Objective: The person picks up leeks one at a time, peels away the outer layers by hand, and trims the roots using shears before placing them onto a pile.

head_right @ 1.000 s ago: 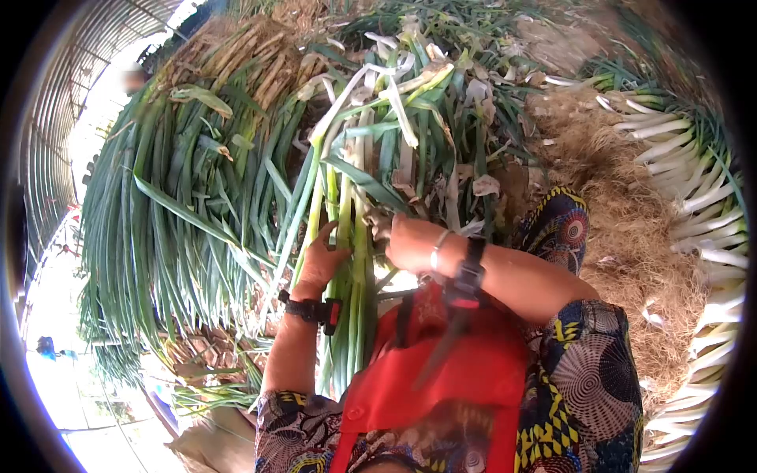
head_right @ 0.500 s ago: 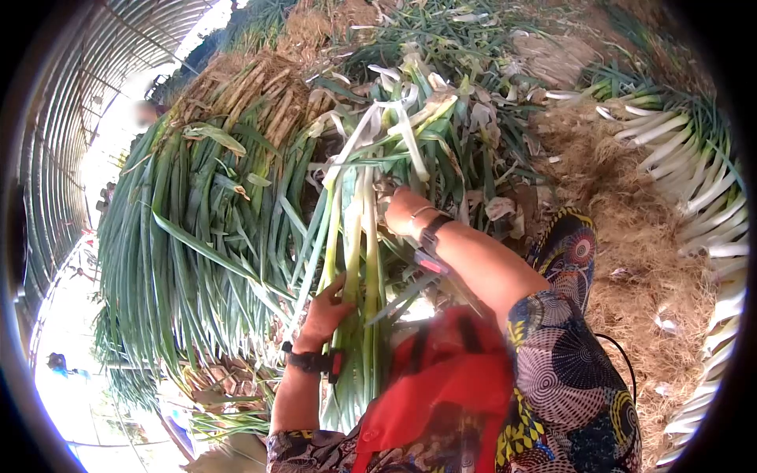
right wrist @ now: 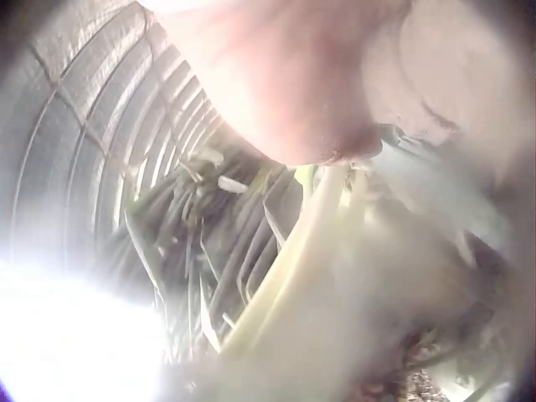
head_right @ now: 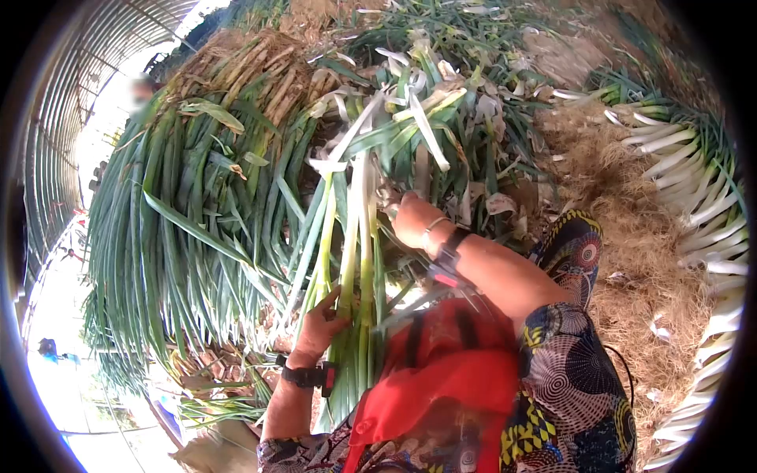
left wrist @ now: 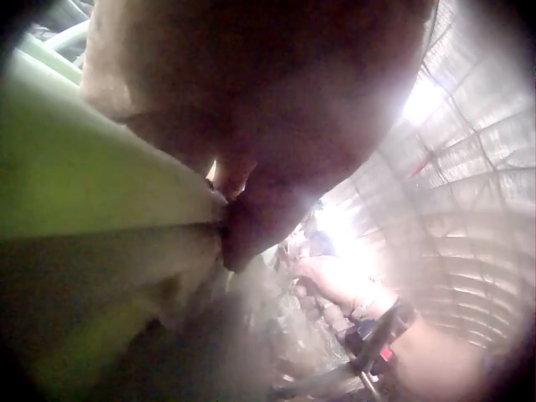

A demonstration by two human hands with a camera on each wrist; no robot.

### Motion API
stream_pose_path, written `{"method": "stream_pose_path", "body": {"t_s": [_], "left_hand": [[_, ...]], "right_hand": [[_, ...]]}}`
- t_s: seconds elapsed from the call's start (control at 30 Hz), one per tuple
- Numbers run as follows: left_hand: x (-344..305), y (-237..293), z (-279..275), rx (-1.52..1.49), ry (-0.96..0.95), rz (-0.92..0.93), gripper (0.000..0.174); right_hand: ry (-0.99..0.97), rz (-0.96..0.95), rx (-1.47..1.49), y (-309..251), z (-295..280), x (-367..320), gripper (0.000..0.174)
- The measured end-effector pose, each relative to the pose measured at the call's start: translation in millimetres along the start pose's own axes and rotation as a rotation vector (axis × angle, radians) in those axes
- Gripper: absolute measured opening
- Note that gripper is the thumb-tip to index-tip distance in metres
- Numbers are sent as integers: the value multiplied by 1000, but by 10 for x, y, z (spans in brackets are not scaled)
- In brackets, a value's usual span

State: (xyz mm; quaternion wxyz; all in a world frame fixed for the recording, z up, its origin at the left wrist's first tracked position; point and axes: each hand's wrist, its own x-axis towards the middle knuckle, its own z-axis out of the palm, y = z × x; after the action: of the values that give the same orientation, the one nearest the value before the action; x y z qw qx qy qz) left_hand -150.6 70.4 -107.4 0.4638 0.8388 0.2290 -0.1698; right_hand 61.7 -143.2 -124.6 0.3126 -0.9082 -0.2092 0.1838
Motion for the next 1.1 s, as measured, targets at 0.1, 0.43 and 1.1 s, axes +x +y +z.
{"method": "stream_pose_path", "body": {"t_s": [0.1,0.43,1.1], "left_hand": [[-59,-107,34,11,12,18,70],[-108,110,165,329,93,93,67],[-165,41,452,487,178,247,65]], "right_hand": [[-291,-59,37,-156,-140,-460,43],[-217,-243,-210,-168,-188,-315,43],[-290,-16,-173,-583,-136,-35,36]]}}
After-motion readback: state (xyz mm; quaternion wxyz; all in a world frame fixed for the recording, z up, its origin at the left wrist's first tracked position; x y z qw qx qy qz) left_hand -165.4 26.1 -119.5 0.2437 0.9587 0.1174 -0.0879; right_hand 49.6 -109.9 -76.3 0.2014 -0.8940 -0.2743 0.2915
